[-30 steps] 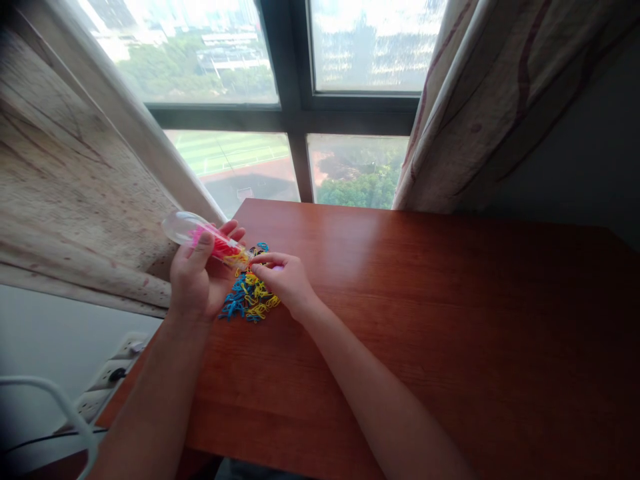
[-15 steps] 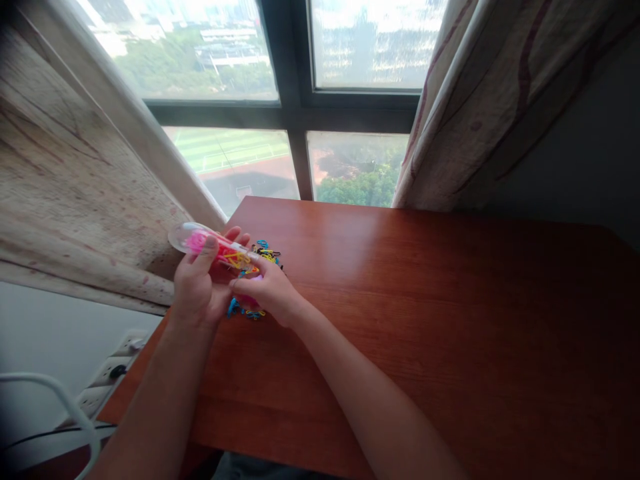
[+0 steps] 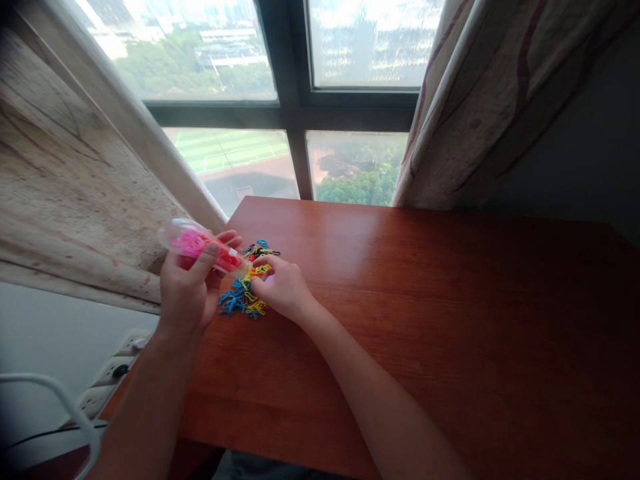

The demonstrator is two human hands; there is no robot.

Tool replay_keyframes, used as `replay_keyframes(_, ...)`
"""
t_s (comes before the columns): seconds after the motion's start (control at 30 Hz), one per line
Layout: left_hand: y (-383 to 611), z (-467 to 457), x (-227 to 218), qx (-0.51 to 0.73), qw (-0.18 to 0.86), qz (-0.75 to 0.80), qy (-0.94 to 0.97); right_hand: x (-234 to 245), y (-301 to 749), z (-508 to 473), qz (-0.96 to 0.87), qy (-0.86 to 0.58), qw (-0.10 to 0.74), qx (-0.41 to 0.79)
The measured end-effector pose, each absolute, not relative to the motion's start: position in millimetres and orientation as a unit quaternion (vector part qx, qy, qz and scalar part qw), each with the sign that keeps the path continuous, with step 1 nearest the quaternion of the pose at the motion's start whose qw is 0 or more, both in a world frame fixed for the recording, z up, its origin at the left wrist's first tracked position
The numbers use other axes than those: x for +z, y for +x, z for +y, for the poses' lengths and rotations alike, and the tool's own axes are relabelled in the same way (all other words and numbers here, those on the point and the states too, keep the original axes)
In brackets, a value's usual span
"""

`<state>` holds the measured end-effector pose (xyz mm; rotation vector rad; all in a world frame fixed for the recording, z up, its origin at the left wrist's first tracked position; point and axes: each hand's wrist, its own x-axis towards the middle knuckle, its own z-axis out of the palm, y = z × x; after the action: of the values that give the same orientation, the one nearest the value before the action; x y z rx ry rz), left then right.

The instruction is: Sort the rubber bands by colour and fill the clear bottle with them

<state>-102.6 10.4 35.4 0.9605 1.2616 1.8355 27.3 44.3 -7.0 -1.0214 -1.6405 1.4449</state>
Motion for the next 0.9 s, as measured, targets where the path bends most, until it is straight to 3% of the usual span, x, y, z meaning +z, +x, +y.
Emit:
replay_keyframes(0.13,-104,5,29,0.666,0.307,0.51,0.45,-8,35,49,-0.684,-0.421,0.356,0.478)
replay_keyframes(0.5,-103,-1,32,0.635,0.24,0.537,0.501,-7,38,52,-0.692,-0.446,0.355,0.443)
replay_keyframes(0.9,-105,1,31,0.623,0.244,0.534,0.517,-11,40,51,-0.691,-0.448,0.359,0.44)
